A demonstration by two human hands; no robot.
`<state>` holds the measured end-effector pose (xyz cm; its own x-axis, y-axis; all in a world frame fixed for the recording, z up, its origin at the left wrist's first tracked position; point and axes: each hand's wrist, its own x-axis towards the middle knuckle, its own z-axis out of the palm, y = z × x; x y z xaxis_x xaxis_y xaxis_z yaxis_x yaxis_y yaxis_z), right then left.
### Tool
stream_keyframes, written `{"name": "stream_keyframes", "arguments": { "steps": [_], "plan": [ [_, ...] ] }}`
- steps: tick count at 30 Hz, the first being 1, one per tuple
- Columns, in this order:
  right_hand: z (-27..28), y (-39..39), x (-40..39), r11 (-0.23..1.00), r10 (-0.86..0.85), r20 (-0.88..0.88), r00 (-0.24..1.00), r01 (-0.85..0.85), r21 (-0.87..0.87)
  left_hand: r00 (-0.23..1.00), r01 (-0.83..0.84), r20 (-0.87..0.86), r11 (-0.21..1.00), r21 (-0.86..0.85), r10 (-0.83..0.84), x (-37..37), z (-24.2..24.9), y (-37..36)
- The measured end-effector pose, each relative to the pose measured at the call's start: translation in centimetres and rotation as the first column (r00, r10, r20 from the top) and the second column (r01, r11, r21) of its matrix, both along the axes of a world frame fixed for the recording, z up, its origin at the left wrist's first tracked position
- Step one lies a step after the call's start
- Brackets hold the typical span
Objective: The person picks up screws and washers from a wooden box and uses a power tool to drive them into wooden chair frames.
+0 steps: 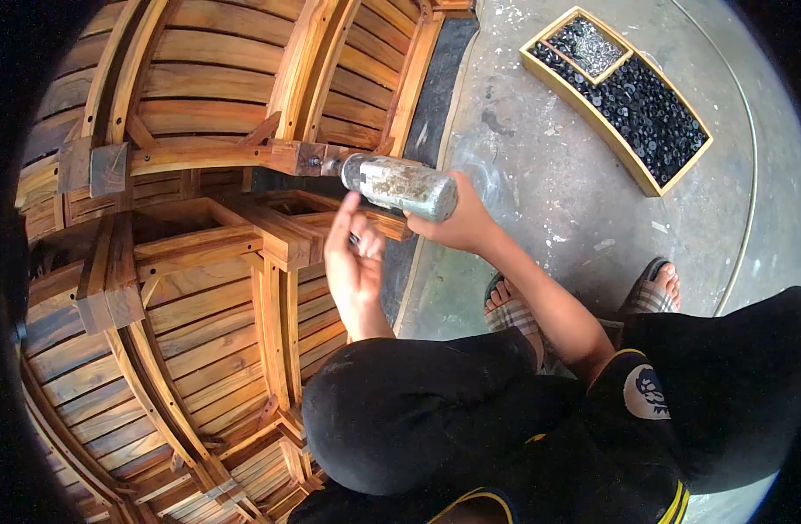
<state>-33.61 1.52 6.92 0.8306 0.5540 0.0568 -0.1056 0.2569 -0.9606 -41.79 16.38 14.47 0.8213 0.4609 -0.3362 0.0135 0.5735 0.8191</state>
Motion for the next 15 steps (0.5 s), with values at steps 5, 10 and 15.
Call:
{"name": "stream_keyframes", "arguments": {
  "steps": [5,10,15],
  "plan": [
    [-2.6,1.1,-0.5,0.986,-0.155,-0.048,0.987,0.152,-0.063,0.967,-0.014,-0.256,0.995,-0.099,-0.012,-4.4,-3.6,-1.3],
    [-0.7,0.4,-0.3,0.981,-0.157,0.015,0.987,0.158,-0.112,0.961,0.018,-0.265,0.978,-0.206,-0.074,-6.6,-5.2,-1.8],
    [-0.3,0.4,-0.4,0.976,-0.175,0.016,0.984,0.176,-0.129,0.959,0.051,-0.266,0.985,-0.163,-0.094,-6.8,-5.5,-2.1]
  ]
}}
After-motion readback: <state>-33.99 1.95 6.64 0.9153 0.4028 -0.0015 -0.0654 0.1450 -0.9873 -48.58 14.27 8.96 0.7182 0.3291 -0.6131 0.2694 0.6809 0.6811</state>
